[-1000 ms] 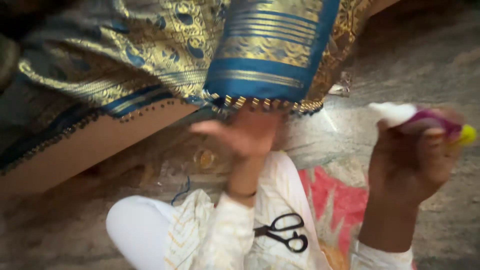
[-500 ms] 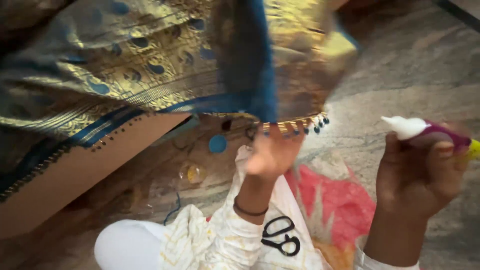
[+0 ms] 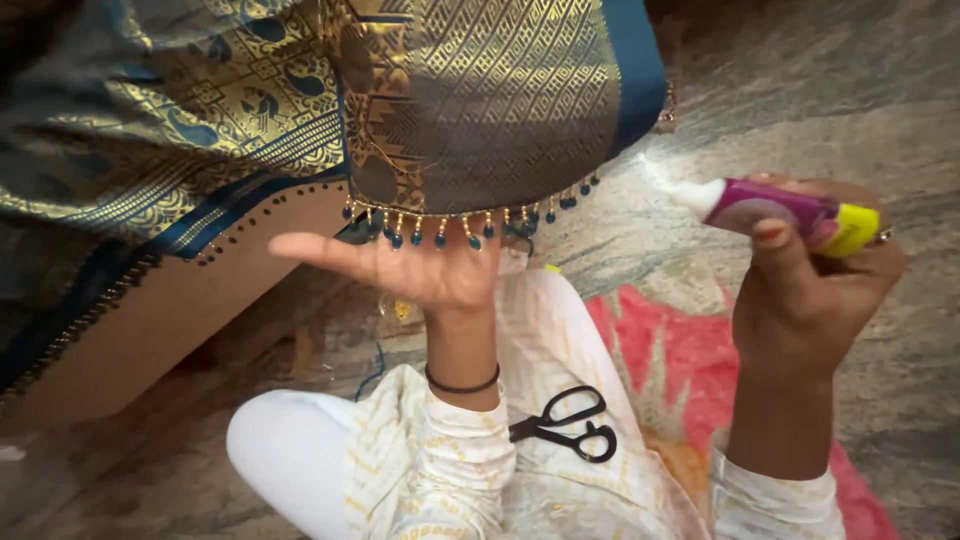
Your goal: Applying glue and decorative beads to the border of a sari.
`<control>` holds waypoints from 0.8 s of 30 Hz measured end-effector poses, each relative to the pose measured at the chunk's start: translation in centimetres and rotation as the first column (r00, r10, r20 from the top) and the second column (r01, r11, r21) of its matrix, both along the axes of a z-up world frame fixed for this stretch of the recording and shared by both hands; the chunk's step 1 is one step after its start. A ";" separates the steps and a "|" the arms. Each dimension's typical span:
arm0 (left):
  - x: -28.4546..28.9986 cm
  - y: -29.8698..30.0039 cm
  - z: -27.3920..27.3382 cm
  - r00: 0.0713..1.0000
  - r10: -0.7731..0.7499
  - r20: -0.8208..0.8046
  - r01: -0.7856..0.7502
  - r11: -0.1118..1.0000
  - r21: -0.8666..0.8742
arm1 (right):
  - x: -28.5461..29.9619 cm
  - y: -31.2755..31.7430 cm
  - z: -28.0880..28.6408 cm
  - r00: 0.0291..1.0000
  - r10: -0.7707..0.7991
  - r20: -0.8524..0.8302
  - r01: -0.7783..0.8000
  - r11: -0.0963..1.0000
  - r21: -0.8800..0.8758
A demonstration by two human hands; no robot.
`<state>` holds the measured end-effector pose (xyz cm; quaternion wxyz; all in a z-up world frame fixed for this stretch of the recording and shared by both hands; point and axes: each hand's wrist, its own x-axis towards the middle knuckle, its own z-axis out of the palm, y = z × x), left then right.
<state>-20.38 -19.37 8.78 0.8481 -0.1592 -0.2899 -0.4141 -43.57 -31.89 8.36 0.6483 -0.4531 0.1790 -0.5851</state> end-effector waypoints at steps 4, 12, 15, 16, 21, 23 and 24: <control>-0.1 0.5 0.6 0.997 -0.067 0.036 0.070 0.996 -0.062 | 0.6 0.8 0.8 0.987 -0.053 -0.152 0.032 0.990 -0.136; 0.1 1.1 0.3 0.999 -0.050 0.001 0.050 0.999 0.000 | 0.7 1.1 0.9 0.972 -0.155 -0.179 0.123 0.976 -0.178; 0.4 1.1 0.0 0.998 -0.049 0.047 0.050 0.999 -0.007 | 0.7 1.0 0.8 0.967 -0.171 -0.187 0.133 0.971 -0.198; 0.4 1.1 0.1 0.998 -0.052 0.047 0.052 0.999 -0.007 | 0.8 1.0 1.1 0.967 -0.173 -0.186 0.136 0.971 -0.198; 0.0 0.8 0.6 0.994 -0.098 0.050 0.100 0.994 -0.046 | 1.3 1.0 1.9 0.968 -0.157 -0.199 0.119 0.975 -0.189; -0.2 0.8 0.4 0.994 -0.095 0.044 0.097 0.995 -0.039 | 1.4 0.9 1.8 0.971 -0.152 -0.187 0.119 0.977 -0.176; -0.2 0.8 0.4 0.995 -0.094 0.037 0.095 0.995 -0.032 | 1.5 0.9 1.7 0.973 -0.149 -0.176 0.121 0.979 -0.163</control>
